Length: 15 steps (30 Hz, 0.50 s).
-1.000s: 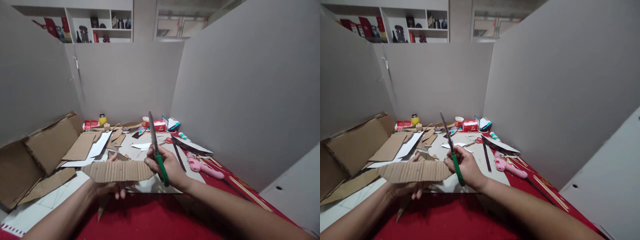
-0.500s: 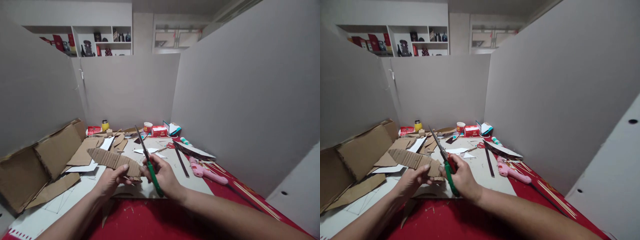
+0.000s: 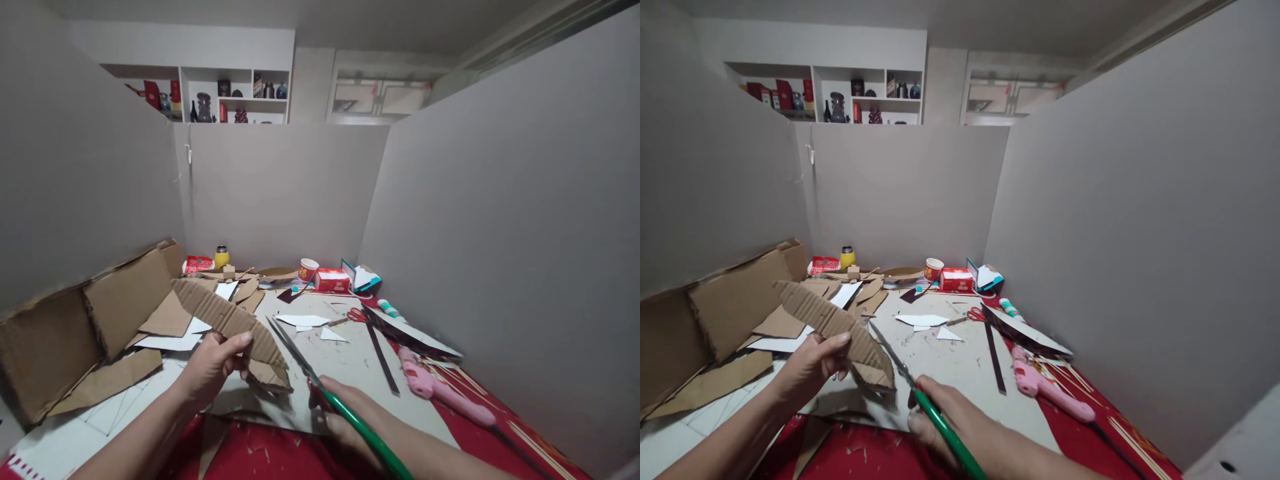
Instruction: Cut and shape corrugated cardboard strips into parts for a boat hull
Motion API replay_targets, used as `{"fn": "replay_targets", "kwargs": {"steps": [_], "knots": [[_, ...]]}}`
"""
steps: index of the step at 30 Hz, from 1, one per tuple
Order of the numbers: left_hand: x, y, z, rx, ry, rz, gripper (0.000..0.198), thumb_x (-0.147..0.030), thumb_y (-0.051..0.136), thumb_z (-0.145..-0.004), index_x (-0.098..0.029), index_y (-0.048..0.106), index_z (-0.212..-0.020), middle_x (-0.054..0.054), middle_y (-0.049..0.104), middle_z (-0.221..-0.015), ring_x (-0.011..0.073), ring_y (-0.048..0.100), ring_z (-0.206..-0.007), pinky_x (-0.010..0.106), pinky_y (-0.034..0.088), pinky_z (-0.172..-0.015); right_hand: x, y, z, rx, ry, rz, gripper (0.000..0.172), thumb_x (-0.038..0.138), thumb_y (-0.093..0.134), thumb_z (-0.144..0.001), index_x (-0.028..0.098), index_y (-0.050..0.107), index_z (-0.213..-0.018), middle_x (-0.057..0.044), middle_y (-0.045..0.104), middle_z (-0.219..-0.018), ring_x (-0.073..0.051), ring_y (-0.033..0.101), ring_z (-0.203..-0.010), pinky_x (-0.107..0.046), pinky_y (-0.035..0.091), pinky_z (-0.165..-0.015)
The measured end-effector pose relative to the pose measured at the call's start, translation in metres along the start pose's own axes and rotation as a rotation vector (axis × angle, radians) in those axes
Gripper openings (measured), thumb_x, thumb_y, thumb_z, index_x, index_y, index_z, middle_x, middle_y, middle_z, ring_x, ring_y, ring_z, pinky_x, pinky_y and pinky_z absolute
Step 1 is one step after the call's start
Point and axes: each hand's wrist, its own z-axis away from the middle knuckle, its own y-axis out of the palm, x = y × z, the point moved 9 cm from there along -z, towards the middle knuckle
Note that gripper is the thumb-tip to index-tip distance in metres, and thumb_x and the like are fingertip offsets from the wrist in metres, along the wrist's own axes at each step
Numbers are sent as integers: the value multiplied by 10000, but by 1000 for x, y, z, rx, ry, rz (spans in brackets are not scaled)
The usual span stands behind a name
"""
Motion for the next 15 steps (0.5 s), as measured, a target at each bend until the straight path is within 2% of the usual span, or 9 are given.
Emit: {"fn": "replay_targets", "kwargs": {"steps": [3,5,9,12,15], "knots": [[1,2,-1,35,-13,-31,263,-376,740,-762,-134,648,-809,28,616,-733,135,568,-620,232,500,-496,2,8,-1,90,-22,-59,578,691,378,-888,187,600,-1064,-83,660,-950,-233,587,-850,-308,507,-795],[4,5,-1,68,-33,-56,261,-368,752,-753,-125,664,-787,29,623,-698,144,579,-607,265,534,-530,1,10,-1,114,-32,-74,582,686,369,-894,182,599,-1072,-85,658,-943,-230,585,-851,-301,508,-786],[8,8,1,116,-68,-111,259,-368,752,-757,-118,683,-757,29,637,-625,153,597,-566,296,554,-560,-2,10,-1,117,-36,-101,566,666,389,-900,170,611,-1060,-78,660,-896,-214,577,-806,-290,511,-752],[12,11,3,145,-94,-153,273,-375,729,-783,-103,713,-794,77,699,-689,202,657,-641,311,560,-594,-3,8,0,126,-14,-90,516,626,416,-908,172,619,-1047,-73,669,-873,-208,579,-784,-286,510,-726],[11,14,4,156,-87,-189,284,-396,713,-796,-112,722,-806,84,724,-724,203,667,-646,303,552,-596,-3,6,1,123,28,-14,444,585,459,-896,194,618,-1035,-75,686,-898,-213,594,-776,-292,505,-716]]}}
